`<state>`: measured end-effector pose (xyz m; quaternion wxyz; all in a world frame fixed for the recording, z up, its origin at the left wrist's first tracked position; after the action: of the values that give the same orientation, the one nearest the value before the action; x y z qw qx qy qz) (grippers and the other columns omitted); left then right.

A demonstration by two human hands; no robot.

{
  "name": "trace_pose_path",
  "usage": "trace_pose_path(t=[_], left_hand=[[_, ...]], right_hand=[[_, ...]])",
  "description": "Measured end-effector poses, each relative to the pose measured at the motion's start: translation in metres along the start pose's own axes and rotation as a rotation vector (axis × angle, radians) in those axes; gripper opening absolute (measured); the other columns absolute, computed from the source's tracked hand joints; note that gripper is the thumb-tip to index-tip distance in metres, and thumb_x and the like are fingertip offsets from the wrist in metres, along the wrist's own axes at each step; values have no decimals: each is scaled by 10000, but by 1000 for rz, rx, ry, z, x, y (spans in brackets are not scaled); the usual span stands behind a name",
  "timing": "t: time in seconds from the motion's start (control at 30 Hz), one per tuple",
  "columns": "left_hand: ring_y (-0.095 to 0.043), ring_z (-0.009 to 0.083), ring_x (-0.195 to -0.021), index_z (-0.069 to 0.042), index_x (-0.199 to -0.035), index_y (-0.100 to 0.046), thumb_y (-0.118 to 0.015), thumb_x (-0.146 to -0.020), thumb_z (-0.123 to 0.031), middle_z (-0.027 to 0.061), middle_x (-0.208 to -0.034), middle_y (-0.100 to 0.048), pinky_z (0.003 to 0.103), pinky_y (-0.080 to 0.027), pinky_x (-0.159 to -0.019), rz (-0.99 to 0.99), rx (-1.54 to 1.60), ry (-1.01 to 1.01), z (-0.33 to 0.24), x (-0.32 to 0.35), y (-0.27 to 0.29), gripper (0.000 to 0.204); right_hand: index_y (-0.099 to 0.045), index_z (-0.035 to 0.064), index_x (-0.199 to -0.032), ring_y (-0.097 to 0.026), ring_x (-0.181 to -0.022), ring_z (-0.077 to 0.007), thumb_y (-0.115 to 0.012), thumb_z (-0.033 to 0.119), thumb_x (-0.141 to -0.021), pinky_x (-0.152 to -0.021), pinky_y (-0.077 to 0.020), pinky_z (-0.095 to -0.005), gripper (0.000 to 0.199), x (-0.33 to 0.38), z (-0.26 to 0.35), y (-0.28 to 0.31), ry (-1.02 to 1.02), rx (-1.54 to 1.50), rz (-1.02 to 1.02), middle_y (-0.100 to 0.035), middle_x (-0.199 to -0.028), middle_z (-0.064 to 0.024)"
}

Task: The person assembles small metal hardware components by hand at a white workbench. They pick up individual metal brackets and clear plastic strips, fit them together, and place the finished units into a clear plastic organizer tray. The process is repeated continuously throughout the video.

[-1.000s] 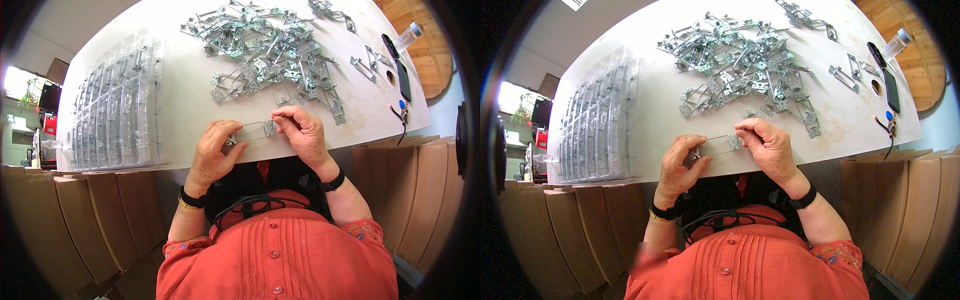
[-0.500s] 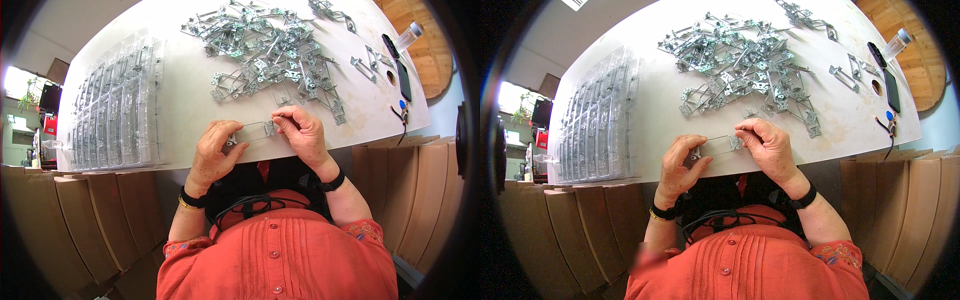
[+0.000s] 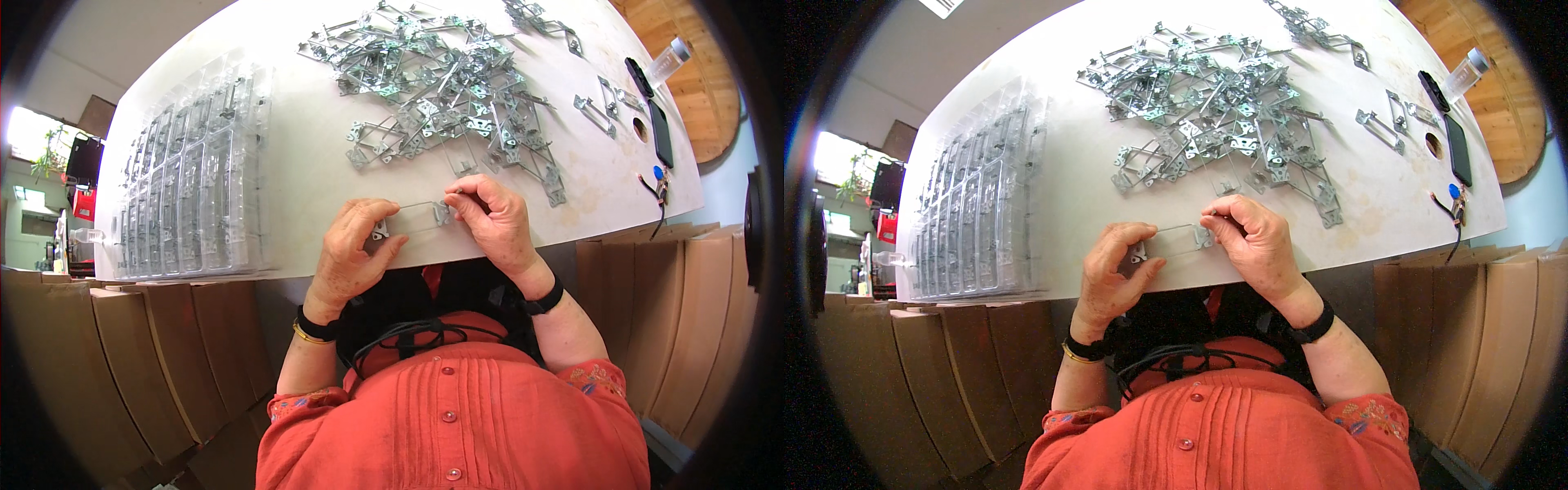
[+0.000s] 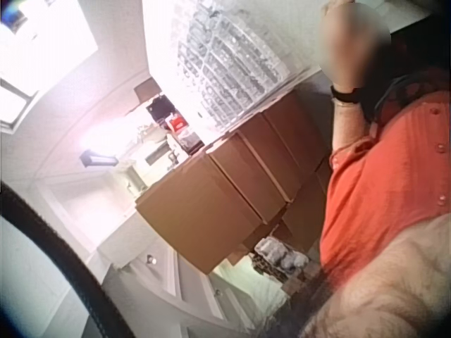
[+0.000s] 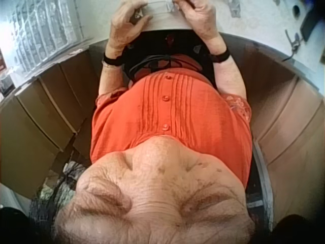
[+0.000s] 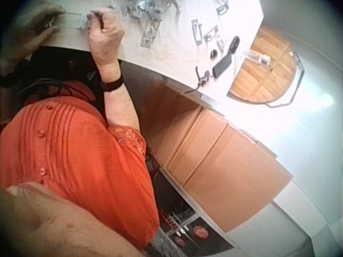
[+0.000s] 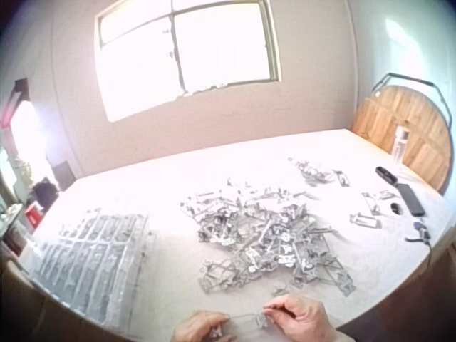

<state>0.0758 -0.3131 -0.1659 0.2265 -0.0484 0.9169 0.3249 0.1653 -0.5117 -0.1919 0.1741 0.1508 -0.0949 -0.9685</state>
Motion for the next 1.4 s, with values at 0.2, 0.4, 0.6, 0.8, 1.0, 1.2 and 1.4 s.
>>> trace_pose_path(t=[0.2, 0.4, 0.6, 0.8, 1.0, 1.2, 1.4], left_hand=[[-718, 303, -1065, -14, -1247, -732, -903, -833, -13, 145, -1190, -768, 383, -583, -919, 8, 3, 4, -1, -1, 0, 447], [-718, 321, -1066, -14, -1229, -733, -900, -827, -12, 147, -1175, -768, 398, -585, -924, 7, 0, 17, -1, -2, -1, 435], [-726, 319, -1085, -20, -1237, -738, -901, -831, -14, 148, -1185, -769, 396, -590, -933, 1, 8, 20, 1, 0, 0, 437], [-727, 342, -1101, -19, -1227, -734, -906, -824, -26, 135, -1185, -771, 421, -592, -947, -5, 17, 0, 1, 0, 0, 438], [-725, 347, -1095, -18, -1227, -723, -912, -816, -16, 145, -1183, -768, 420, -594, -942, 1, 33, 23, 0, -1, 1, 453], [-722, 333, -1065, -13, -1242, -716, -911, -826, -21, 149, -1174, -760, 411, -604, -907, -4, 53, 26, 1, 0, 1, 459], [-720, 329, -1041, -18, -1258, -721, -915, -844, -62, 149, -1155, -755, 410, -602, -903, -6, 44, -1, 0, 0, 2, 459]], right_hand=[[-740, 36, -1047, -638, -764, -92, -804, 73, -1029, -702, -527, -270, 76, 0, -2, 0, -51, -41, -2, -711, -873, -17], [-736, 30, -1041, -634, -758, -87, -807, 84, -1030, -698, -525, -269, 90, -1, -1, 1, -29, -33, -11, -709, -875, -15], [-760, 27, -1101, -654, -764, -79, -777, 36, -1038, -688, -534, -259, 66, 0, 0, -2, -23, -31, -2, -722, -896, -16], [-768, 26, -1131, -662, -738, -87, -759, 26, -1044, -675, -545, -266, 87, -1, 7, 0, -4, 20, 10, -734, -926, -26], [-750, 32, -1092, -664, -739, -155, -763, 20, -1028, -677, -534, -310, 66, -1, 19, -3, 107, 167, 12, -692, -894, -65], [-739, 31, -1069, -659, -752, -161, -778, 28, -1019, -693, -529, -314, 63, 1, 13, -3, 45, 133, 18, -693, -898, -68], [-750, 36, -1120, -683, -786, -177, -785, 27, -1014, -721, -547, -321, 112, 3, 9, -3, 43, 136, 26, -740, -954, -90]])
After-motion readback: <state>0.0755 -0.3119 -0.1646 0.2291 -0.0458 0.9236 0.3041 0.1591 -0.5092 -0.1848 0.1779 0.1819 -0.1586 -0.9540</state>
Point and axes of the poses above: each hand's wrist, its own x-axis away from the middle knuckle, its own y-axis out of the back of the hand, z = x × y, the point moved 10 cm from there along -x, towards the middle knuckle
